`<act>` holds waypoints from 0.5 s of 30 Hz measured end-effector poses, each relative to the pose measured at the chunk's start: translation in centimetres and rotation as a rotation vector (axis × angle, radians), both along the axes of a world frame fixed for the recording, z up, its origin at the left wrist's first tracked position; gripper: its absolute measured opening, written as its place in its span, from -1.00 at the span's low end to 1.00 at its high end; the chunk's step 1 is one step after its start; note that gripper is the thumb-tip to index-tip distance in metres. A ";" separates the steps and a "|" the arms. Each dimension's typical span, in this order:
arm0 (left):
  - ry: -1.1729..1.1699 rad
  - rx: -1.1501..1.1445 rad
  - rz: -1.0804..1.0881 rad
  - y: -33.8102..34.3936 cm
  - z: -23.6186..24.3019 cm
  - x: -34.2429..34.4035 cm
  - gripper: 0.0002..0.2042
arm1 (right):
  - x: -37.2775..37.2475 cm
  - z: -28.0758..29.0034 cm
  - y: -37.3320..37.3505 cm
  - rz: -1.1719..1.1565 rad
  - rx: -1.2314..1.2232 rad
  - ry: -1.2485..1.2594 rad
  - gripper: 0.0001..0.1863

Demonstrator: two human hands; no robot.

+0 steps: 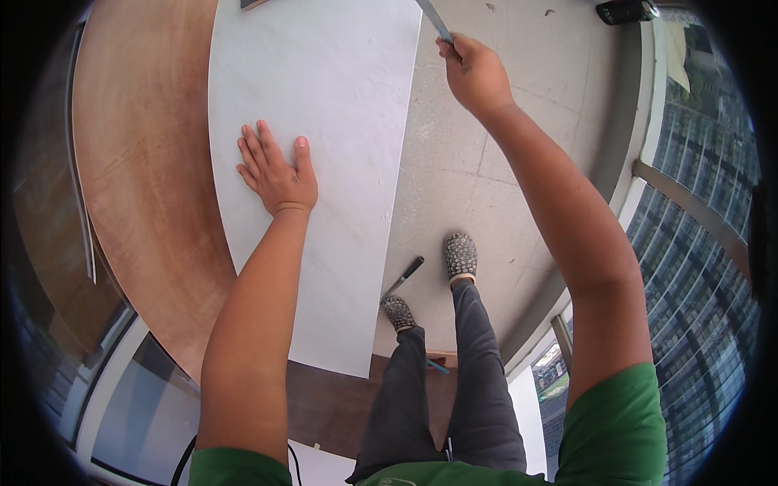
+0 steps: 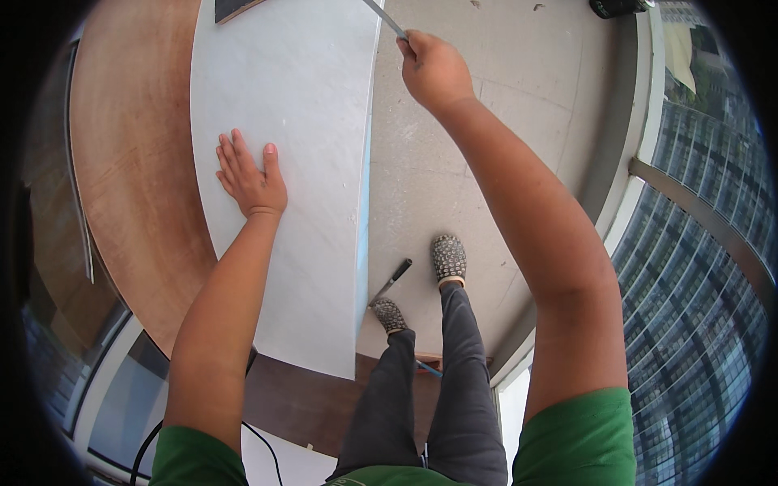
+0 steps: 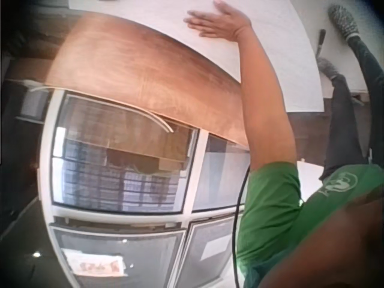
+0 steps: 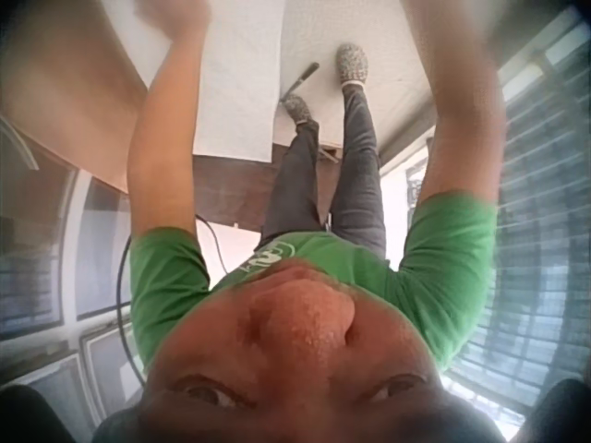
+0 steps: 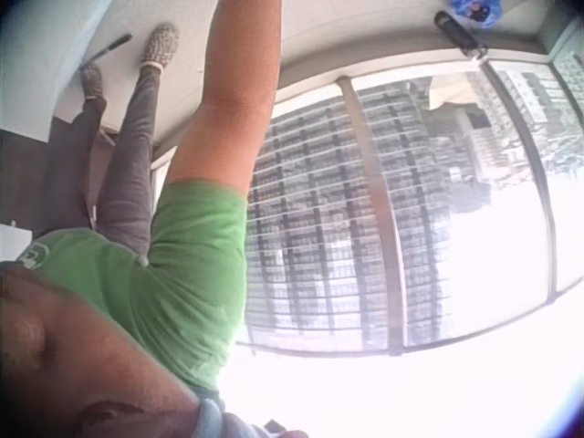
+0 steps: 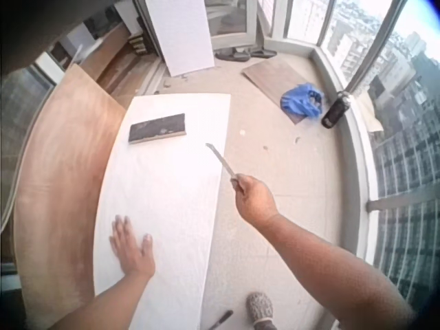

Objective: The person uses a scraper to clean the surface of a white tile. The person then takes a metal ruler from a bag and uses it to measure the tile.

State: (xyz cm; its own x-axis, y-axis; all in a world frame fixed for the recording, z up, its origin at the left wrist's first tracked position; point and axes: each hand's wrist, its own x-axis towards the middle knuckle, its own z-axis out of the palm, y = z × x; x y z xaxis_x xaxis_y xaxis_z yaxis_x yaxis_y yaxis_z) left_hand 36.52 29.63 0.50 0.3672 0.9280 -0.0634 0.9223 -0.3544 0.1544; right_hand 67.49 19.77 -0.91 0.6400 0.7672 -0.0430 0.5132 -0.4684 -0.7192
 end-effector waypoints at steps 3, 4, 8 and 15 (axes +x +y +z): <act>-0.018 -0.012 -0.001 -0.3 -0.1 0.2 -0.21 | 2.6 -1.3 3.1 0.032 0.000 -0.089 -0.82; -0.012 -0.011 0.003 -0.1 0.0 0.1 -0.21 | 2.2 -1.5 3.4 0.051 0.048 -0.102 -0.82; -0.007 -0.011 0.013 0.1 0.1 -0.1 -0.21 | -1.2 -1.3 0.2 0.171 -0.116 -0.260 -0.77; -0.021 0.038 0.011 0.0 -0.3 -0.3 -0.22 | -16.2 1.6 -13.8 0.538 -0.197 -0.003 -0.61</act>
